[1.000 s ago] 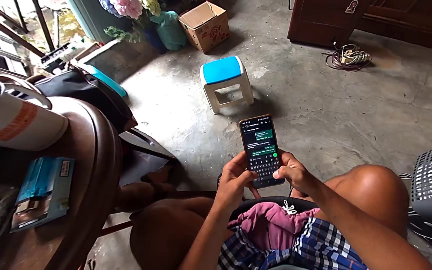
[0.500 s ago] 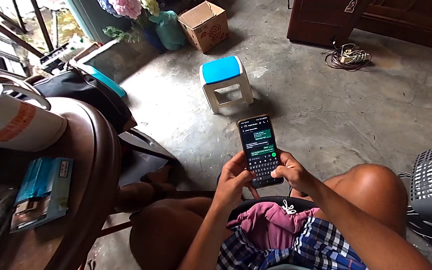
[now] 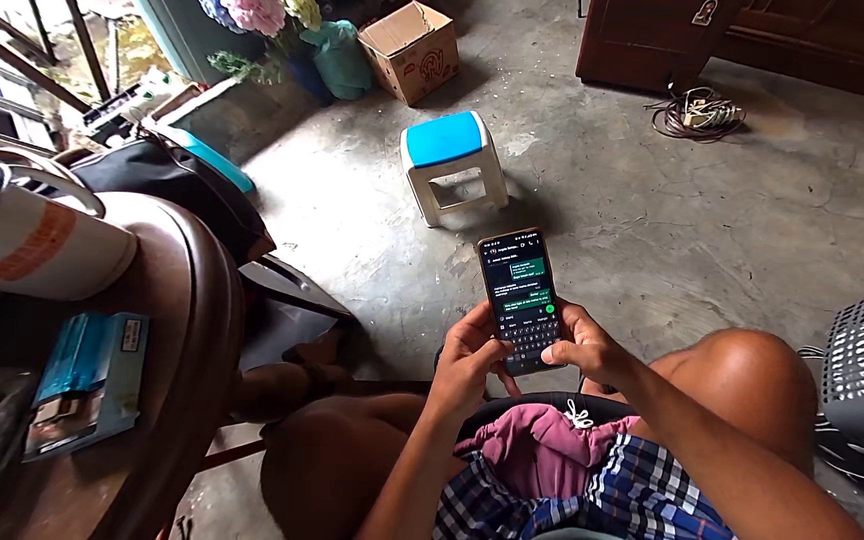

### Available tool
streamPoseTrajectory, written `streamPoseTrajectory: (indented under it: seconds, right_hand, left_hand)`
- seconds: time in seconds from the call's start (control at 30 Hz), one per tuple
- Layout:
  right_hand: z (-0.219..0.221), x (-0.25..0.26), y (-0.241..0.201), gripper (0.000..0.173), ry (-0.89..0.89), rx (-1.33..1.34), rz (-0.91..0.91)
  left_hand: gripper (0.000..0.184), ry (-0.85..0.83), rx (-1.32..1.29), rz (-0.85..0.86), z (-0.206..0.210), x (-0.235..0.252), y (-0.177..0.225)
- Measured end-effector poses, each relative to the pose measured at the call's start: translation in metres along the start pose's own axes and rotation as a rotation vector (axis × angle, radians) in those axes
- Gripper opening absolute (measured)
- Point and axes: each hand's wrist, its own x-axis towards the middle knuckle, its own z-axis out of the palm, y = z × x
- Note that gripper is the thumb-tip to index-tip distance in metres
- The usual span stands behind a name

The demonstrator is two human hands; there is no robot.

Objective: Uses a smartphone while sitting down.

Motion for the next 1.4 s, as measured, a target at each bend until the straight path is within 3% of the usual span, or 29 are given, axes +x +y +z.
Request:
streamPoseTrajectory:
  seconds: [0.3,0.47,0.63,0.83,0.97,1.2,1.4]
  right_hand:
    - [0.004,0.001,-0.001,0.044,0.051,0.010,0.004]
    - [0.012,0.004,0.000,0.027,0.176,-0.007,-0.043]
    - [0.004,0.000,-0.002,0.051,0.033,-0.007,-0.009]
    - [0.007,0.001,-0.001,0.041,0.096,-0.011,-0.003]
    - [0.017,0.004,0.002,0.027,0.244,-0.058,-0.061]
    - [0.009,0.000,0.001,0.041,0.101,-0.009,-0.045]
    - [0.013,0.002,0.000,0.039,0.118,-0.037,-0.045]
  left_hand:
    - [0.043,-0.021,-0.004,0.015,-0.001,0.000,-0.001]
    - [0.045,-0.060,0.017,0.032,-0.001,-0.001,-0.004]
    - [0.044,-0.043,0.004,0.031,-0.001,0.000,-0.002]
    - [0.042,-0.038,0.021,0.035,0.000,0.000,-0.002]
    - [0.042,-0.051,0.029,0.040,0.000,-0.001,-0.005]
    - [0.041,-0.030,0.048,0.066,0.000,-0.001,-0.006]
    - [0.041,-0.007,0.079,0.066,0.001,-0.001,-0.005]
